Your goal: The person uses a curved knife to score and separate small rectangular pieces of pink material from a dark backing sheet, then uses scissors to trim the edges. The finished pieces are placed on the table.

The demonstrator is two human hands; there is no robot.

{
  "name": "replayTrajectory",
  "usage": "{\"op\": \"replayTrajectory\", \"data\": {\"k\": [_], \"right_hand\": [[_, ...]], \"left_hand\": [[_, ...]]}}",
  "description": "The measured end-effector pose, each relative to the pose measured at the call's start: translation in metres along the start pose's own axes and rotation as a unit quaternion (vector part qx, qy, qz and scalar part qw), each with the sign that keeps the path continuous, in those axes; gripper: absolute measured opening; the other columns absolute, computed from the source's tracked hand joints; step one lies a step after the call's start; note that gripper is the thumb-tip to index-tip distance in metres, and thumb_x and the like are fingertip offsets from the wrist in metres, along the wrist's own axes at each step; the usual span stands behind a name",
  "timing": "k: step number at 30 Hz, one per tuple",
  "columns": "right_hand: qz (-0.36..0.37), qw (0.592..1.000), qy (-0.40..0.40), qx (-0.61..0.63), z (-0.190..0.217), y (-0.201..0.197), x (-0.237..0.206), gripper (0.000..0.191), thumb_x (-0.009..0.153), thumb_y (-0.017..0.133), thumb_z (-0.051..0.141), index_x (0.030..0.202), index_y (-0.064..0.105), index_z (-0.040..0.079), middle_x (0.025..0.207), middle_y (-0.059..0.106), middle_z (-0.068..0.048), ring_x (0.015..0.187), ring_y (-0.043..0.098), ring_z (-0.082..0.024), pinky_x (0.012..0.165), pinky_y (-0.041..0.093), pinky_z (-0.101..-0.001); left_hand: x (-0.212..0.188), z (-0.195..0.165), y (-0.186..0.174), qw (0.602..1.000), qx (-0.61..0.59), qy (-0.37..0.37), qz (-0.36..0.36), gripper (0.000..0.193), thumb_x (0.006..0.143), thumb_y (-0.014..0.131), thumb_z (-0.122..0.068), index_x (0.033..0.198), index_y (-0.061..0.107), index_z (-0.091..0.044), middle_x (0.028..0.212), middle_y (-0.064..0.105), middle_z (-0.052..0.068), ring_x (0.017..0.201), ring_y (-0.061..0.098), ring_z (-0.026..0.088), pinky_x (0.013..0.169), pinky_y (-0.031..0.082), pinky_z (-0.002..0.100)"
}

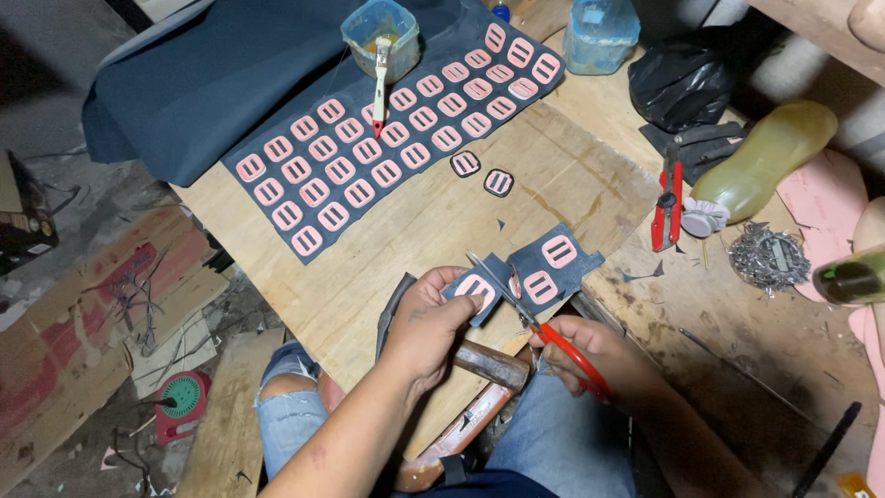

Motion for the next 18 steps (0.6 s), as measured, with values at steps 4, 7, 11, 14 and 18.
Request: {"op": "replayTrajectory", "data": {"k": [4,7,11,14,18], "right_hand": [[0.026,0.999,-0.015,0.037,0.003,0.001,0.004,0.032,0.091,0.069,0.022,0.114,0.068,-0.001,0.062,0.055,-0.001,0.047,0.049,-0.011,0.044,0.038,-0.0257],[0.005,0.998,0.031,0.053,-0.007,-0.004,0.009,0.030,0.092,0.067,0.019,0.111,0.068,-0.003,0.065,0.059,-0.001,0.049,0.050,-0.010,0.045,0.038,-0.0258],[0.037,0.998,0.019,0.050,-0.008,-0.005,0.015,0.029,0.091,0.069,0.017,0.112,0.068,-0.003,0.066,0.058,-0.003,0.049,0.051,-0.010,0.046,0.040,-0.0258],[0.052,0.998,0.012,0.039,-0.006,-0.004,0.018,0.029,0.090,0.069,0.018,0.112,0.068,-0.002,0.065,0.058,-0.003,0.046,0.050,-0.011,0.044,0.041,-0.0265],[0.039,0.999,0.020,-0.006,-0.004,-0.006,0.019,0.030,0.090,0.069,0.022,0.110,0.070,0.000,0.063,0.058,-0.004,0.043,0.051,-0.011,0.042,0.040,-0.0262]], "left_hand": [[0.000,-0.005,-0.005,1.000,0.022,0.006,0.010,0.031,0.084,0.064,0.005,0.115,0.062,0.005,0.096,0.072,0.008,0.081,0.066,0.012,0.077,0.053,0.025],[0.001,-0.008,-0.009,1.000,0.020,0.012,0.016,0.031,0.084,0.061,0.006,0.115,0.063,0.005,0.096,0.072,0.008,0.082,0.067,0.012,0.078,0.053,0.025],[0.002,-0.009,-0.016,1.000,0.018,0.014,0.010,0.031,0.083,0.060,0.007,0.114,0.062,0.005,0.097,0.072,0.008,0.084,0.068,0.013,0.080,0.054,0.025],[0.003,-0.011,-0.022,1.000,0.020,0.019,0.012,0.030,0.082,0.060,0.007,0.112,0.062,0.006,0.097,0.072,0.009,0.085,0.069,0.014,0.082,0.055,0.026],[0.005,-0.012,-0.031,0.999,0.018,0.037,0.007,0.029,0.081,0.058,0.008,0.110,0.058,0.004,0.095,0.070,0.009,0.085,0.068,0.014,0.081,0.055,0.026]]}}
Point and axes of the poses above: each hand's wrist, its own x-axis towards the middle knuckle, its own y-axis out of the palm, z = x × y, the point moved 7 cm from there along x, towards the middle knuckle
